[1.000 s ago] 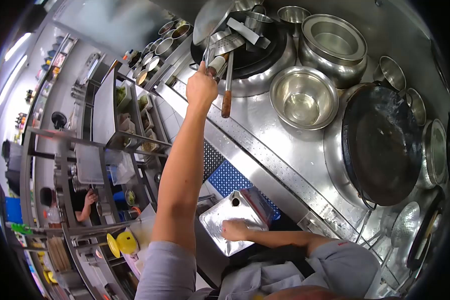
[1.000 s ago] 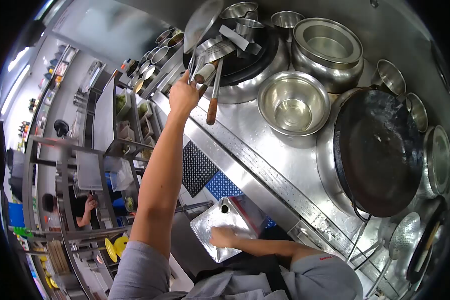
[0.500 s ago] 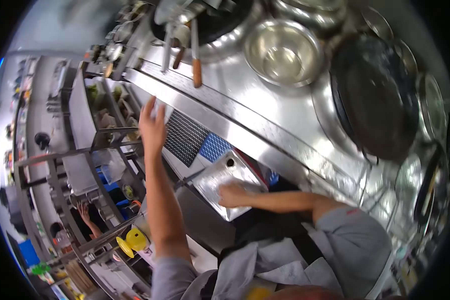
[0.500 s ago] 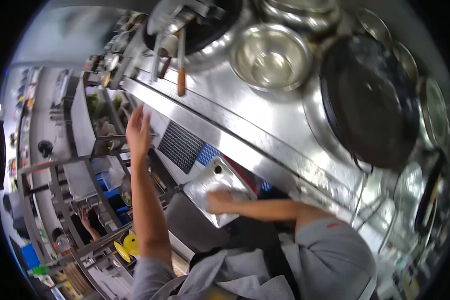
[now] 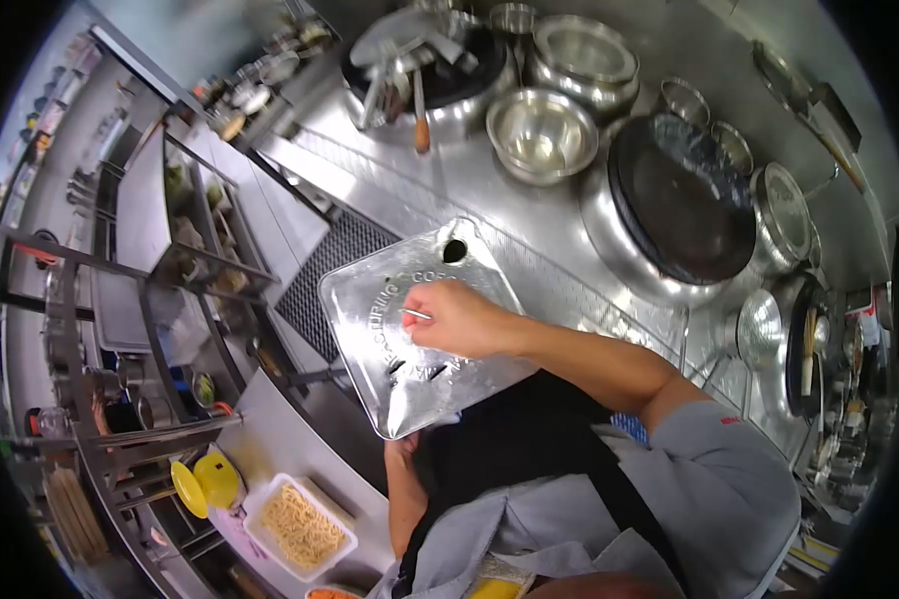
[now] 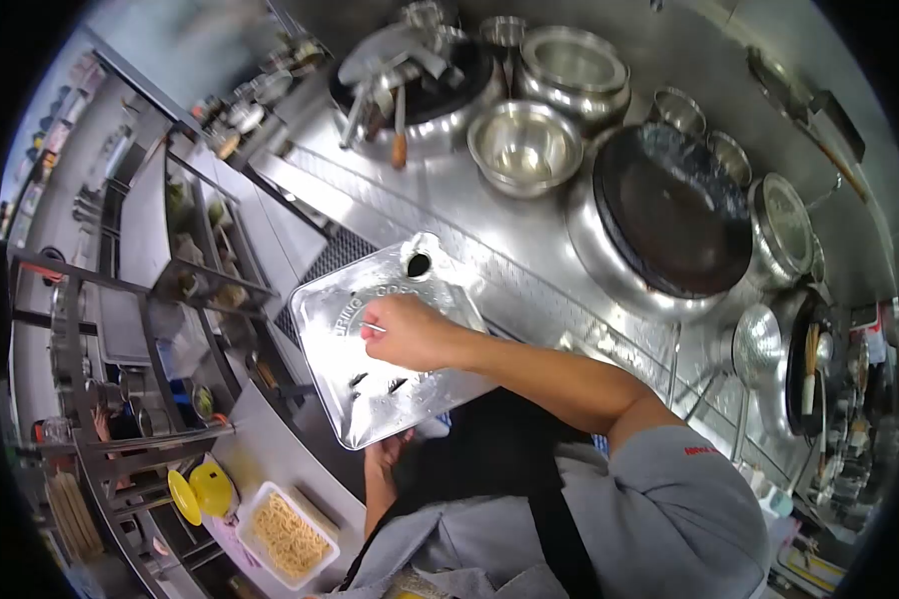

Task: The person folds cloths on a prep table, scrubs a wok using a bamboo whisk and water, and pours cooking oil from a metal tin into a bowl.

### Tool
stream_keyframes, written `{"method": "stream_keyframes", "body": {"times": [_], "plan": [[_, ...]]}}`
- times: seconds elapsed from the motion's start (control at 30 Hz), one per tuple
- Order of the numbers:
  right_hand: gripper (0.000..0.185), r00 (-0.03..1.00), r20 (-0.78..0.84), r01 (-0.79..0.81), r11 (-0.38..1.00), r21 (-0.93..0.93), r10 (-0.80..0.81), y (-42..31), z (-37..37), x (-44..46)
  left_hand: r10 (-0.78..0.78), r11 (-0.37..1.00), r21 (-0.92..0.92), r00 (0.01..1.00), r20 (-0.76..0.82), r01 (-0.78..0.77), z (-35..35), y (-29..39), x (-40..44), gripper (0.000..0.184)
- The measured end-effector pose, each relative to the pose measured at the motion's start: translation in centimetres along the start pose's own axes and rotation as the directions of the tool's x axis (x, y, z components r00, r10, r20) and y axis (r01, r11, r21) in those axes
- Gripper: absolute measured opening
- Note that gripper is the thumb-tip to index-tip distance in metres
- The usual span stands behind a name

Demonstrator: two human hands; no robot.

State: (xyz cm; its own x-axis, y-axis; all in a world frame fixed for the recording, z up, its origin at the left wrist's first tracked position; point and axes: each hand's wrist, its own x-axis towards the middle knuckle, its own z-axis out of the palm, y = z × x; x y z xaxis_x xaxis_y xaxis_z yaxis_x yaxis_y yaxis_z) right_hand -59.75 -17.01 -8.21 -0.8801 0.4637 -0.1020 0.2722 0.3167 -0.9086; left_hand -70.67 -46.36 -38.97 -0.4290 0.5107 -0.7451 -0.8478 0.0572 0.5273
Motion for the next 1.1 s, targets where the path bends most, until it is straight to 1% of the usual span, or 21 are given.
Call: {"method": "stream_keyframes", "body": {"times": [0.03,0.07,0.17,0.2,0.3,0.33,0.43,0.47,0.57,0.6,0.7,0.73,0.77,0.8,0.83,0.87,0.9,0.97,1.0,1.03,1.1], "plan": [[0.023,1.000,-0.020,0.003,0.998,0.068,-0.002,-1.0,-1.1,-0.4,-0.008,0.998,-0.069,0.999,0.049,0.011,0.8,0.1,-0.2,0.043],[0.020,1.000,-0.024,-0.016,0.998,0.063,0.018,-2.2,-2.6,-0.7,0.082,0.993,-0.084,0.997,0.016,-0.080,1.4,0.3,-0.2,0.031],[0.019,0.998,-0.039,-0.046,0.988,0.147,0.053,-3.6,-6.5,-0.7,0.139,0.990,-0.026,0.990,-0.027,-0.140,1.1,2.5,-0.1,0.024],[0.018,0.997,-0.043,-0.060,0.974,0.217,0.071,-3.6,-7.8,-0.4,0.167,0.985,-0.042,0.986,-0.004,-0.167,2.7,3.4,-1.6,0.022],[0.026,0.977,-0.210,0.052,0.992,0.111,-0.027,-1.1,-11.3,1.4,0.178,0.978,0.130,0.975,-0.132,-0.161,7.9,6.6,-6.4,0.021],[0.026,0.966,-0.253,0.057,0.998,-0.003,-0.056,-0.6,-12.7,1.8,0.201,0.975,0.131,0.966,-0.165,-0.181,9.6,7.4,-7.8,0.019],[0.027,0.952,-0.302,0.031,0.998,-0.054,-0.046,1.7,-16.4,3.3,0.272,0.956,0.164,0.945,-0.181,-0.244,12.6,8.6,-9.7,0.018],[0.025,0.935,-0.350,0.026,0.996,-0.085,-0.054,2.2,-17.5,3.4,0.271,0.960,0.121,0.950,-0.155,-0.254,12.8,8.9,-9.5,0.017],[0.025,0.894,-0.417,0.085,0.976,-0.198,-0.163,4.1,-20.7,4.2,0.395,0.916,0.129,0.911,-0.117,-0.381,15.2,9.6,-10.0,0.017],[0.025,0.894,-0.421,0.070,0.975,-0.210,-0.155,4.8,-21.9,4.5,0.350,0.936,0.065,0.930,-0.112,-0.345,17.5,10.6,-11.6,0.016],[0.032,0.853,-0.466,0.103,0.952,-0.290,-0.234,8.6,-24.8,6.3,0.392,0.913,0.077,0.913,0.111,-0.401,18.9,11.9,-11.6,0.015],[0.032,0.887,-0.425,0.079,0.965,-0.249,-0.182,9.5,-25.8,6.6,0.366,0.925,0.092,0.930,0.036,-0.368,20.4,12.4,-12.3,0.015],[0.032,0.878,-0.437,0.095,0.967,-0.236,-0.193,10.5,-26.3,6.9,0.353,0.932,0.095,0.935,-0.033,-0.349,22.4,13.0,-13.3,0.015],[0.033,0.865,-0.462,0.110,0.972,-0.207,-0.196,11.6,-26.9,7.4,0.363,0.923,0.131,0.932,0.011,-0.361,24.2,13.4,-14.5,0.017],[0.033,0.856,-0.479,0.110,0.974,-0.196,-0.193,12.4,-27.5,7.8,0.412,0.896,0.186,0.911,-0.004,-0.404,24.2,14.0,-14.3,0.019],[0.034,0.897,-0.435,0.024,0.992,-0.123,-0.076,12.1,-28.1,7.5,0.426,0.883,0.207,0.905,0.024,-0.421,24.8,14.6,-14.9,0.019],[0.033,0.886,-0.458,0.022,0.993,-0.115,-0.073,12.9,-28.1,8.0,0.442,0.868,0.222,0.895,0.063,-0.444,26.1,15.1,-15.4,0.019],[0.032,0.852,-0.520,0.020,0.995,-0.102,-0.070,14.2,-28.4,9.2,0.467,0.850,0.285,0.884,-0.024,-0.442,28.1,16.4,-16.5,0.020],[0.031,0.844,-0.530,0.035,0.993,-0.112,-0.089,14.8,-28.3,9.4,0.474,0.839,0.291,0.880,0.023,-0.459,28.4,17.0,-16.8,0.021],[0.032,0.842,-0.536,0.040,0.998,-0.055,-0.063,15.2,-28.3,9.5,0.474,0.831,0.294,0.878,0.068,-0.472,28.8,17.6,-17.0,0.021],[0.033,0.859,-0.511,0.000,1.000,0.031,0.016,15.9,-28.5,10.0,0.465,0.835,0.301,0.883,0.062,-0.460,30.8,18.6,-18.0,0.021]]}}
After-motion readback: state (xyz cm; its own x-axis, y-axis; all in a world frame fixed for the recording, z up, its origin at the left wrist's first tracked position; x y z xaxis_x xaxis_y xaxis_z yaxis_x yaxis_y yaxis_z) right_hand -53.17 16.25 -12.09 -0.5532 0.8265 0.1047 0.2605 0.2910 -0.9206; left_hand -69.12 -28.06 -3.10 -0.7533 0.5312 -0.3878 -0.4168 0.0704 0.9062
